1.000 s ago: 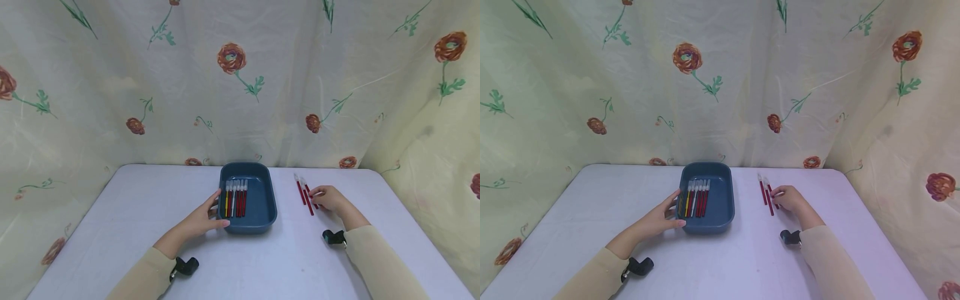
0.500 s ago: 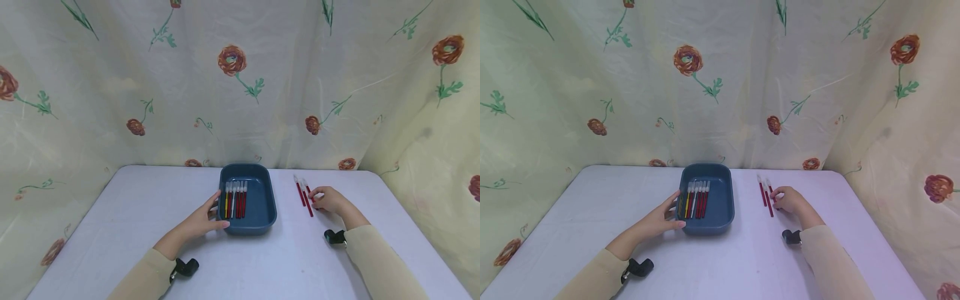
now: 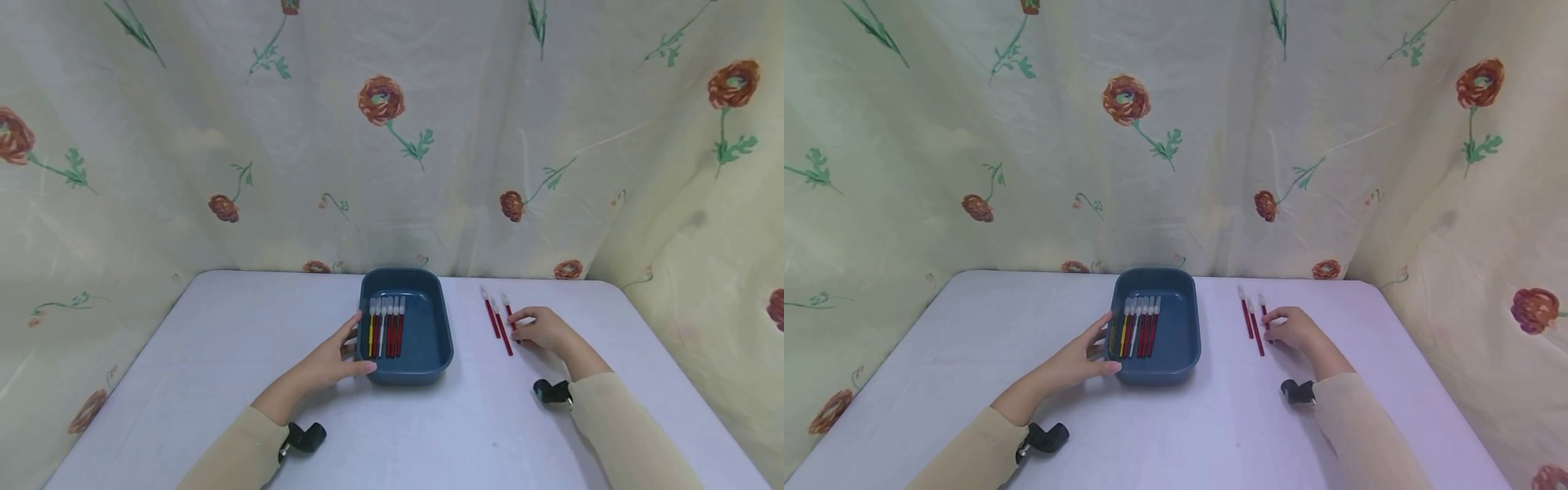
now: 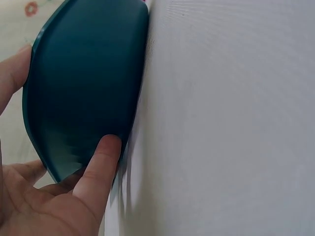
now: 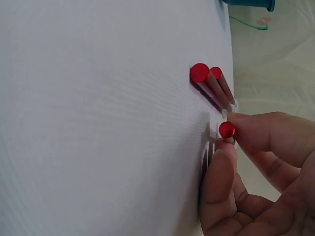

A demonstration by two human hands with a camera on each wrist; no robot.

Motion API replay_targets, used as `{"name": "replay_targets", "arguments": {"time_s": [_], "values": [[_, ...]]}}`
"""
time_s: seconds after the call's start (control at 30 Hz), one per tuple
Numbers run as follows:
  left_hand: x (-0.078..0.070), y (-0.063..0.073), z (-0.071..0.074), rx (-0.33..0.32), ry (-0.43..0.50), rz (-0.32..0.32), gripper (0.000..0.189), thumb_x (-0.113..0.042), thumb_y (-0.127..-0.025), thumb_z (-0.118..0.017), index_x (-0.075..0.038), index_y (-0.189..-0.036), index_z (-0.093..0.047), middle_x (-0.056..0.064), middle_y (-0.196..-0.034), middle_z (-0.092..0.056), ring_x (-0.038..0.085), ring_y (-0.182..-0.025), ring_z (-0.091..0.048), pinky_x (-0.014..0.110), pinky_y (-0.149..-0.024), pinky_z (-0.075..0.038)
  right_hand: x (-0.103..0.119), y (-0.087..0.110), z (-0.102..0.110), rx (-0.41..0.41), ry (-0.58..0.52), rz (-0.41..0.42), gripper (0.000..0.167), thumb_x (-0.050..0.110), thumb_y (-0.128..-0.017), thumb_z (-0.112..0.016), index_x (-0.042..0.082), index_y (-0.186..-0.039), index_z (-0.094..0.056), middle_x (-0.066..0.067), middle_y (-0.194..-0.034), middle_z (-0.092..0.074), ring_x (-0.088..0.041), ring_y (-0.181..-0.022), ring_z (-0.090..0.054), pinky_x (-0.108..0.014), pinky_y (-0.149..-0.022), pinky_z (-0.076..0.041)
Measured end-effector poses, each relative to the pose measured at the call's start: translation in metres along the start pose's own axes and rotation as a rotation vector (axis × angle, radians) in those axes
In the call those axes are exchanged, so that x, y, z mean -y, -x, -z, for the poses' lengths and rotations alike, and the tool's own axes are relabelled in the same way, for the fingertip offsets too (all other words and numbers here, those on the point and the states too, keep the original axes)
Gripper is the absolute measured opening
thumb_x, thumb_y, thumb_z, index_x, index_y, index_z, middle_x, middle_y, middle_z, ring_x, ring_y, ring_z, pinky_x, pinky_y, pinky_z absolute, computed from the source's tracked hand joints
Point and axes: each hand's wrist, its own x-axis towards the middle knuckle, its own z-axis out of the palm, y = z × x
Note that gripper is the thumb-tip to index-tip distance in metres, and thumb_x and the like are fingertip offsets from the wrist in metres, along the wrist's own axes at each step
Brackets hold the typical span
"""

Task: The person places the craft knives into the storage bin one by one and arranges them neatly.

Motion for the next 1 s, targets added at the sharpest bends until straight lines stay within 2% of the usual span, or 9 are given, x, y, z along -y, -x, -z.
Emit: {"name": "replay_targets", "arguments": {"time_s": [0.23,0.4,0.57,0.77,0.9,1.0], "values": [[-0.001,0.001,-0.001,-0.001,0.000,0.010,0.105,-0.038,-0.082,-0.084,-0.032,-0.162,-0.015,0.020,-0.160,-0.030,0.042,-0.141,-0.039,0.059,-0.106,-0.040,0.004,0.007,0.001,-0.023,-0.138,-0.021,0.043,0.005,-0.091,-0.069,-0.007,-0.131,-0.058,-0.008,-0.091,-0.061,-0.015,-0.073,-0.057,-0.028,-0.067,-0.052],[-0.001,0.001,-0.001,-0.002,-0.005,0.012,0.106,-0.039,-0.081,-0.084,-0.031,-0.162,-0.015,0.021,-0.159,-0.031,0.042,-0.140,-0.040,0.059,-0.106,-0.040,0.013,0.011,0.003,-0.001,-0.199,-0.024,0.046,0.009,-0.094,-0.068,-0.007,-0.135,-0.055,-0.010,-0.100,-0.062,-0.015,-0.082,-0.058,-0.027,-0.074,-0.054],[-0.001,-0.001,-0.001,-0.001,-0.005,0.007,0.107,-0.038,-0.081,-0.084,-0.031,-0.162,-0.015,0.019,-0.160,-0.030,0.042,-0.141,-0.039,0.060,-0.106,-0.040,0.030,0.020,0.005,0.036,-0.283,-0.001,0.048,0.011,-0.096,-0.067,-0.006,-0.139,-0.051,-0.009,-0.109,-0.062,-0.016,-0.092,-0.059,-0.027,-0.080,-0.055],[-0.002,-0.001,-0.001,-0.004,0.004,0.008,0.107,-0.037,-0.081,-0.085,-0.033,-0.161,-0.014,0.017,-0.161,-0.030,0.042,-0.141,-0.038,0.061,-0.106,-0.039,0.054,0.028,0.003,0.079,-0.362,0.023,0.051,0.014,-0.096,-0.069,-0.004,-0.140,-0.051,-0.006,-0.107,-0.064,-0.016,-0.092,-0.060,-0.024,-0.080,-0.055],[-0.001,-0.001,-0.001,-0.002,0.004,0.013,0.107,-0.038,-0.081,-0.085,-0.034,-0.161,-0.014,0.017,-0.161,-0.029,0.042,-0.142,-0.038,0.061,-0.106,-0.039,0.070,0.033,-0.002,0.108,-0.408,0.026,0.048,0.014,-0.097,-0.068,-0.002,-0.139,-0.052,-0.009,-0.110,-0.065,-0.017,-0.093,-0.061,-0.026,-0.085,-0.054],[0.000,-0.001,-0.001,0.000,0.004,0.010,0.107,-0.037,-0.081,-0.085,-0.034,-0.161,-0.014,0.017,-0.161,-0.029,0.042,-0.142,-0.038,0.061,-0.106,-0.039,0.081,0.035,-0.008,0.119,-0.429,0.026,0.045,0.013,-0.098,-0.066,-0.002,-0.138,-0.053,-0.007,-0.106,-0.066,-0.016,-0.089,-0.061,-0.026,-0.084,-0.055]]}}
